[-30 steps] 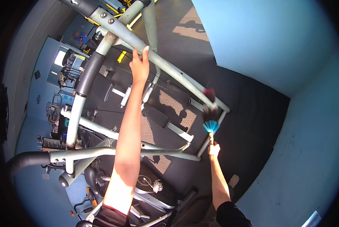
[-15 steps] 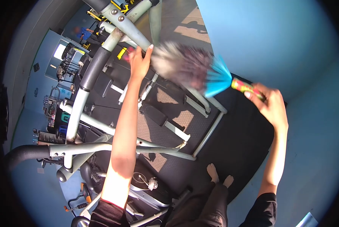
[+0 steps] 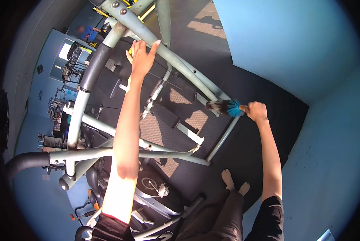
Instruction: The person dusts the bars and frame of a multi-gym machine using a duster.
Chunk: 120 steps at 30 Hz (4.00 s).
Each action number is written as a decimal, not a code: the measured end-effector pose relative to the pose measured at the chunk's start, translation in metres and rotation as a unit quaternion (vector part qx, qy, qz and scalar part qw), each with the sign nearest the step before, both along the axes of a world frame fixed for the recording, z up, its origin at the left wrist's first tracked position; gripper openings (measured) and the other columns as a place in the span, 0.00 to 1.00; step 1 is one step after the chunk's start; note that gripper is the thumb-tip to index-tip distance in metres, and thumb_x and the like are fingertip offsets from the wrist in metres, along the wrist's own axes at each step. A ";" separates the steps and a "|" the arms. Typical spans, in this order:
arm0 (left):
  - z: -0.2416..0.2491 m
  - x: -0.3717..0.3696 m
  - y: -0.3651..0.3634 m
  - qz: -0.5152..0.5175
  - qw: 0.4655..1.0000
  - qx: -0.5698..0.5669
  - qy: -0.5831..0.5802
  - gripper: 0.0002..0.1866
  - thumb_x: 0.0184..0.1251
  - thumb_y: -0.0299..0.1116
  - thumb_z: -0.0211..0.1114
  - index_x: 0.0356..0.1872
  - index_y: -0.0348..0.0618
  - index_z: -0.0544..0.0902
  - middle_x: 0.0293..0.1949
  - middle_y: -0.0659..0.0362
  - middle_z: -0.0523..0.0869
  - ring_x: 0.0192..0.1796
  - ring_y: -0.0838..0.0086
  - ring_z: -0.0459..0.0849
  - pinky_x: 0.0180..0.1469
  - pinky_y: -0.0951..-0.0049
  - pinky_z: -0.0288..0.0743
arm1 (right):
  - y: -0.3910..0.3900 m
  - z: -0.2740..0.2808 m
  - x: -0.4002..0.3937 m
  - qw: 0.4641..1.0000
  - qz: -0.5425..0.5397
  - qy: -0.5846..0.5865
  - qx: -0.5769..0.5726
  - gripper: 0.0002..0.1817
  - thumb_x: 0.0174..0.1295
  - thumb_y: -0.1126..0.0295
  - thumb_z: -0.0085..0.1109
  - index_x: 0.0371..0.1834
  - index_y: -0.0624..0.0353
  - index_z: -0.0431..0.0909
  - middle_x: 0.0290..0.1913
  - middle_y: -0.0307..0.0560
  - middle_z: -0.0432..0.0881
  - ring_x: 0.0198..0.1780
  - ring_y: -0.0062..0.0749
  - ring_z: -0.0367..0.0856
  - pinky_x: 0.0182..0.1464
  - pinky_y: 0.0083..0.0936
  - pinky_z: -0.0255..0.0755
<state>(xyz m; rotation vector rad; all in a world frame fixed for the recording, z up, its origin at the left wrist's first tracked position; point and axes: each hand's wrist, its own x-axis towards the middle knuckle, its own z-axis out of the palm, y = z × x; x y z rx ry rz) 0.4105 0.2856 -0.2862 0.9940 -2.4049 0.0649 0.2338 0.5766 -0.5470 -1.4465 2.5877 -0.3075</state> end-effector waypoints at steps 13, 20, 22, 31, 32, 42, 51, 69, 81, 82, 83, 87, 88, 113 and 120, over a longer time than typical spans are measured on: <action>0.000 -0.002 0.004 0.020 1.000 0.009 0.001 0.35 0.59 0.60 0.50 0.53 0.36 0.71 0.60 0.50 0.65 0.68 0.56 0.49 0.65 0.42 0.30 | 0.024 0.123 0.007 0.934 -0.038 -0.190 -0.300 0.17 0.53 0.55 0.60 0.37 0.57 0.79 0.21 0.49 0.77 0.21 0.36 0.76 0.26 0.27 0.67; -0.001 -0.004 0.008 0.019 0.999 0.034 0.005 0.34 0.60 0.59 0.49 0.52 0.36 0.71 0.60 0.48 0.66 0.68 0.58 0.51 0.64 0.42 0.29 | 0.030 -0.031 0.023 0.993 -0.078 -0.069 -0.061 0.19 0.53 0.48 0.54 0.30 0.52 0.80 0.23 0.50 0.80 0.29 0.44 0.80 0.32 0.36 0.74; 0.000 -0.004 0.009 0.022 0.999 0.047 0.001 0.34 0.60 0.59 0.49 0.52 0.36 0.70 0.60 0.48 0.66 0.68 0.58 0.51 0.65 0.42 0.29 | 0.024 -0.038 0.027 0.996 -0.073 -0.043 -0.030 0.18 0.53 0.48 0.55 0.30 0.52 0.80 0.23 0.50 0.79 0.29 0.44 0.80 0.31 0.36 0.74; -0.003 -0.006 0.012 0.033 0.998 0.041 0.016 0.33 0.61 0.58 0.47 0.51 0.35 0.70 0.58 0.45 0.68 0.66 0.59 0.57 0.64 0.41 0.30 | 0.030 0.097 0.035 0.960 -0.067 -0.117 -0.245 0.17 0.54 0.53 0.57 0.36 0.55 0.79 0.24 0.49 0.80 0.27 0.42 0.80 0.30 0.32 0.72; -0.002 -0.006 0.010 0.033 0.998 0.045 0.012 0.32 0.62 0.58 0.47 0.50 0.35 0.71 0.57 0.46 0.69 0.65 0.60 0.59 0.64 0.41 0.31 | 0.031 0.095 0.036 0.960 -0.066 -0.117 -0.244 0.17 0.54 0.53 0.57 0.36 0.55 0.79 0.24 0.49 0.80 0.27 0.42 0.80 0.30 0.32 0.72; 0.002 -0.005 0.015 0.004 0.996 0.080 0.028 0.28 0.63 0.56 0.46 0.45 0.39 0.72 0.48 0.49 0.78 0.60 0.60 0.67 0.64 0.41 0.30 | 0.071 -0.055 0.040 0.989 -0.127 -0.075 0.011 0.21 0.52 0.46 0.55 0.30 0.52 0.81 0.23 0.48 0.81 0.29 0.44 0.81 0.33 0.36 0.75; 0.002 -0.005 0.010 0.011 0.996 0.093 0.013 0.26 0.62 0.56 0.48 0.44 0.42 0.73 0.44 0.54 0.79 0.56 0.60 0.72 0.63 0.40 0.29 | 0.101 0.148 0.021 0.966 -0.248 0.048 -0.058 0.18 0.52 0.51 0.58 0.31 0.55 0.81 0.22 0.51 0.80 0.28 0.44 0.80 0.30 0.36 0.74; -0.008 -0.009 0.011 0.000 0.998 0.033 0.053 0.29 0.62 0.58 0.46 0.47 0.40 0.72 0.51 0.50 0.72 0.59 0.59 0.67 0.63 0.42 0.35 | 0.057 -0.003 0.078 0.957 -0.239 -0.138 -0.087 0.19 0.54 0.50 0.55 0.29 0.56 0.81 0.22 0.51 0.80 0.30 0.46 0.81 0.33 0.37 0.75; -0.014 -0.008 0.001 0.021 0.999 0.014 0.037 0.33 0.62 0.60 0.45 0.51 0.37 0.69 0.56 0.48 0.67 0.61 0.58 0.64 0.64 0.44 0.37 | 0.030 0.111 0.115 0.834 -0.161 -0.422 -0.316 0.16 0.59 0.58 0.56 0.32 0.63 0.78 0.15 0.33 0.64 0.19 0.13 0.59 0.21 0.19 0.52; -0.013 -0.008 0.002 0.024 0.999 0.022 0.028 0.32 0.62 0.60 0.45 0.51 0.37 0.69 0.56 0.48 0.67 0.61 0.58 0.64 0.64 0.44 0.37 | 0.034 0.086 0.122 0.836 -0.184 -0.427 -0.292 0.17 0.59 0.57 0.56 0.31 0.63 0.78 0.14 0.35 0.64 0.18 0.14 0.59 0.20 0.20 0.53; -0.013 -0.008 0.002 0.028 0.999 0.028 0.020 0.32 0.62 0.59 0.45 0.50 0.38 0.69 0.57 0.48 0.66 0.61 0.58 0.64 0.64 0.44 0.37 | 0.039 0.059 0.130 0.837 -0.206 -0.431 -0.267 0.18 0.59 0.56 0.55 0.31 0.63 0.78 0.14 0.36 0.64 0.17 0.15 0.59 0.20 0.21 0.54; -0.018 -0.009 0.004 0.013 0.998 -0.008 0.059 0.30 0.63 0.59 0.44 0.48 0.39 0.70 0.49 0.49 0.74 0.58 0.58 0.69 0.64 0.46 0.38 | 0.058 -0.053 0.157 0.862 -0.309 -0.351 -0.198 0.20 0.58 0.54 0.54 0.32 0.64 0.79 0.16 0.49 0.72 0.22 0.33 0.73 0.25 0.29 0.64; -0.015 -0.008 0.006 0.000 0.997 0.040 0.065 0.30 0.63 0.59 0.44 0.48 0.39 0.70 0.44 0.50 0.77 0.55 0.59 0.72 0.65 0.47 0.36 | 0.059 -0.057 0.160 0.869 -0.344 -0.304 -0.184 0.20 0.57 0.54 0.55 0.31 0.64 0.79 0.19 0.56 0.76 0.26 0.46 0.80 0.29 0.34 0.69; -0.014 -0.011 0.010 -0.047 0.975 0.165 0.142 0.24 0.65 0.51 0.50 0.45 0.36 0.68 0.25 0.50 0.80 0.31 0.61 0.81 0.39 0.65 0.71 | 0.024 -0.181 0.372 0.723 -0.389 -0.493 -0.288 0.13 0.65 0.57 0.42 0.31 0.55 0.67 0.12 0.36 0.64 0.11 0.19 0.63 0.11 0.18 0.57; -0.005 -0.013 0.015 -0.063 0.964 0.210 0.147 0.23 0.64 0.46 0.52 0.45 0.33 0.66 0.34 0.40 0.80 0.43 0.47 0.78 0.44 0.57 0.68 | 0.019 -0.066 0.299 0.582 -0.468 -0.651 -0.136 0.22 0.63 0.48 0.44 0.29 0.58 0.70 0.14 0.38 0.68 0.12 0.22 0.66 0.12 0.20 0.60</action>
